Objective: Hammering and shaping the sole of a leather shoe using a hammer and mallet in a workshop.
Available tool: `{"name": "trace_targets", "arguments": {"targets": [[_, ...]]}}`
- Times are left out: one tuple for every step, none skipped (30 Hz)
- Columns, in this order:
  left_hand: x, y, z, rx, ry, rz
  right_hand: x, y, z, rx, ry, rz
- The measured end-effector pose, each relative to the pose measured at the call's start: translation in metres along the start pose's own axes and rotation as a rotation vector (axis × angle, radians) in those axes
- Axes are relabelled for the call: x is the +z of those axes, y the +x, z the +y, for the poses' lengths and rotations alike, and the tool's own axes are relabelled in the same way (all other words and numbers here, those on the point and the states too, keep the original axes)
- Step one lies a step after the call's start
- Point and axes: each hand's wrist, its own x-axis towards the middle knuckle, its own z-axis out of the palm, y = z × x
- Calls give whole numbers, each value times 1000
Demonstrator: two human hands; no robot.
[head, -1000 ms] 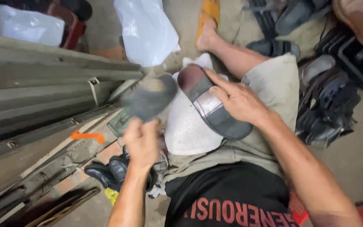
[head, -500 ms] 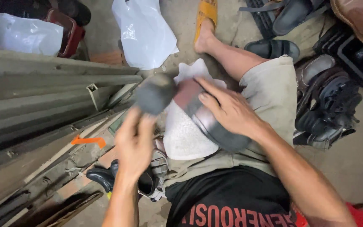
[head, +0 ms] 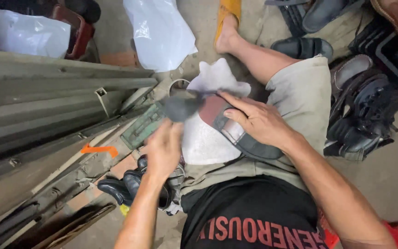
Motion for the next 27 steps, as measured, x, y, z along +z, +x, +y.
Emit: {"name": "trace_targets", "arguments": {"targets": [[-6, 12, 5, -95, -422, -89, -1, 0, 0, -6, -22, -11], [-11, 25, 9, -189, -844, -177, -2, 1, 1, -12, -44, -23], [-21, 28, 12, -186, -840, -180, -5, 2, -1, -12, -39, -22], [-31, 32, 16, -171, -920, -26, -9, 4, -3, -31, -80, -18], [-40, 33, 20, -155, -1000, 121, -11, 4, -3, -40, -119, -15], [-15, 23, 12, -155, -1000, 108, -11, 3, -6, -30, -112, -16], [9, 15, 7, -40, -868, 197, -15, 3, -9, -33, -116, -43], [32, 7, 2, 72, -733, 283, -18, 3, -14, -36, -120, -70], [2, 21, 17, 72, -727, 292, -18, 6, -14, -46, -123, -71], [-27, 34, 31, 104, -734, 126, -17, 10, -13, -55, -156, -55], [-55, 47, 47, 138, -739, -51, -16, 13, -11, -56, -182, -39], [-40, 32, 32, 140, -735, -52, -18, 14, -12, -57, -178, -38], [-25, 17, 16, 108, -791, 74, -20, 14, -11, -55, -185, -53], [-10, 2, 1, 75, -846, 201, -21, 14, -10, -53, -191, -67], [-17, 14, 17, 81, -846, 199, -21, 14, -8, -52, -188, -62], [-25, 25, 35, 104, -705, 46, -21, 13, -7, -60, -189, -60], [-33, 36, 53, 125, -558, -100, -21, 12, -5, -73, -190, -58], [-38, 36, 54, 131, -554, -99, -20, 10, 8, -76, -186, -52], [-43, 39, 53, 125, -551, -125, -17, 10, 19, -70, -267, -34], [-48, 42, 52, 119, -548, -151, -13, 11, 31, -64, -348, -16], [-51, 41, 55, 122, -545, -155, -10, 6, 38, -63, -343, -16], [-54, 41, 58, 126, -544, -175, -7, 2, 46, -31, -261, -33], [-55, 44, 60, 142, -547, -194, -5, -1, 54, 3, -180, -39], [-60, 51, 66, 154, -546, -196, -9, 2, 47, 7, -175, -28], [-65, 53, 74, 191, -625, -89, -11, 1, 44, 42, -172, -38], [-70, 56, 82, 227, -703, 19, -13, 1, 40, 76, -170, -48], [-44, 46, 70, 234, -702, 8, -11, 3, 43, 84, -159, -45]]}}
